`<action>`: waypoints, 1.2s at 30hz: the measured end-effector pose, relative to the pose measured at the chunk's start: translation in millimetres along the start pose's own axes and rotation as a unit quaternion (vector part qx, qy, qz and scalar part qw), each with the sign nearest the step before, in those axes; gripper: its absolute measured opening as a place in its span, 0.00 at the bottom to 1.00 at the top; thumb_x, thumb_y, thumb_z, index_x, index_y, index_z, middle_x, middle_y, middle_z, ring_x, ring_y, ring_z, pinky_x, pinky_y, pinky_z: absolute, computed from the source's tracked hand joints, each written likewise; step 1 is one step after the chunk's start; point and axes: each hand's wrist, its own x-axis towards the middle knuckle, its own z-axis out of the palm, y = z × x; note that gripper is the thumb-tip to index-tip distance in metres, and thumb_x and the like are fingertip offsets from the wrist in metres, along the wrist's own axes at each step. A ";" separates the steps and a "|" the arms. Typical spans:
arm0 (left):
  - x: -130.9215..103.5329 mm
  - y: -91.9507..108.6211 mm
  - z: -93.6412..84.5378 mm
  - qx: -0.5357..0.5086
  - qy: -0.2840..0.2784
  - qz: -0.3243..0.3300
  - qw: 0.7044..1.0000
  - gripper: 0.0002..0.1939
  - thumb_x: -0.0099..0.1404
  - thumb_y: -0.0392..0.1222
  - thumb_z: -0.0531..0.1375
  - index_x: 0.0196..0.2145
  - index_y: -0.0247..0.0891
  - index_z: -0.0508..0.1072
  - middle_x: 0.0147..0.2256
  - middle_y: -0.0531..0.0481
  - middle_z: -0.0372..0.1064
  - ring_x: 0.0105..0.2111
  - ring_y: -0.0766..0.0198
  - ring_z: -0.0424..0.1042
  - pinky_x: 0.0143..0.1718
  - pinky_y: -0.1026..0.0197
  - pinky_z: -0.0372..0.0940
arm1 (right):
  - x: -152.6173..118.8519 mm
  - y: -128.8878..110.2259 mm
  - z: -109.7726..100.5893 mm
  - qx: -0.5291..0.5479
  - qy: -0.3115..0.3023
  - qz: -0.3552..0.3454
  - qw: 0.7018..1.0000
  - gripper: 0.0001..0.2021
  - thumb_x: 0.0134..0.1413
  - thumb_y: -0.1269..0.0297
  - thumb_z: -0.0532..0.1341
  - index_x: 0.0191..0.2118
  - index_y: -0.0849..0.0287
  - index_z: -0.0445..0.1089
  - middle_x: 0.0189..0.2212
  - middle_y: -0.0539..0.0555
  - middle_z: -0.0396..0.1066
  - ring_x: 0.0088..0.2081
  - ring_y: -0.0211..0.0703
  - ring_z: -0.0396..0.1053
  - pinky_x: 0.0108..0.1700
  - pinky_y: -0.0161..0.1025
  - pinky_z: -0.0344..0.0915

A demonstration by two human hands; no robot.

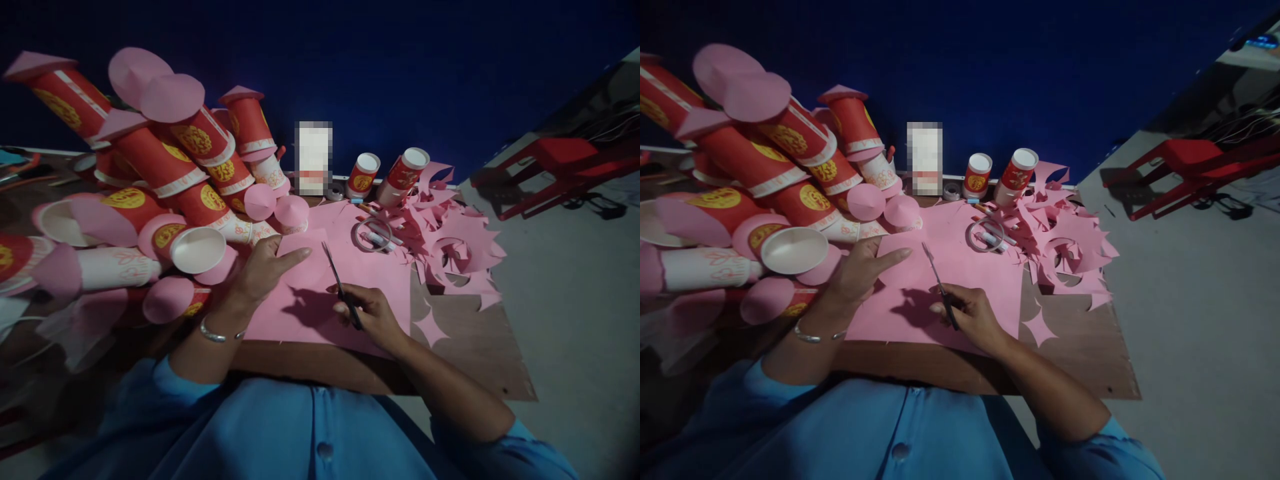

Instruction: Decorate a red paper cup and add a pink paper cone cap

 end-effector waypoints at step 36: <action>4.9 7.6 -21.2 0.090 -0.080 -0.017 0.993 0.19 0.56 0.53 0.75 0.34 0.35 0.82 0.33 0.47 0.81 0.31 0.60 0.76 0.34 0.59 0.70 | -0.8 -3.8 -1.0 -0.004 -0.031 -0.019 0.999 0.21 0.58 0.43 0.71 0.35 0.60 0.77 0.19 0.44 0.63 0.21 0.32 0.59 0.25 0.31 0.60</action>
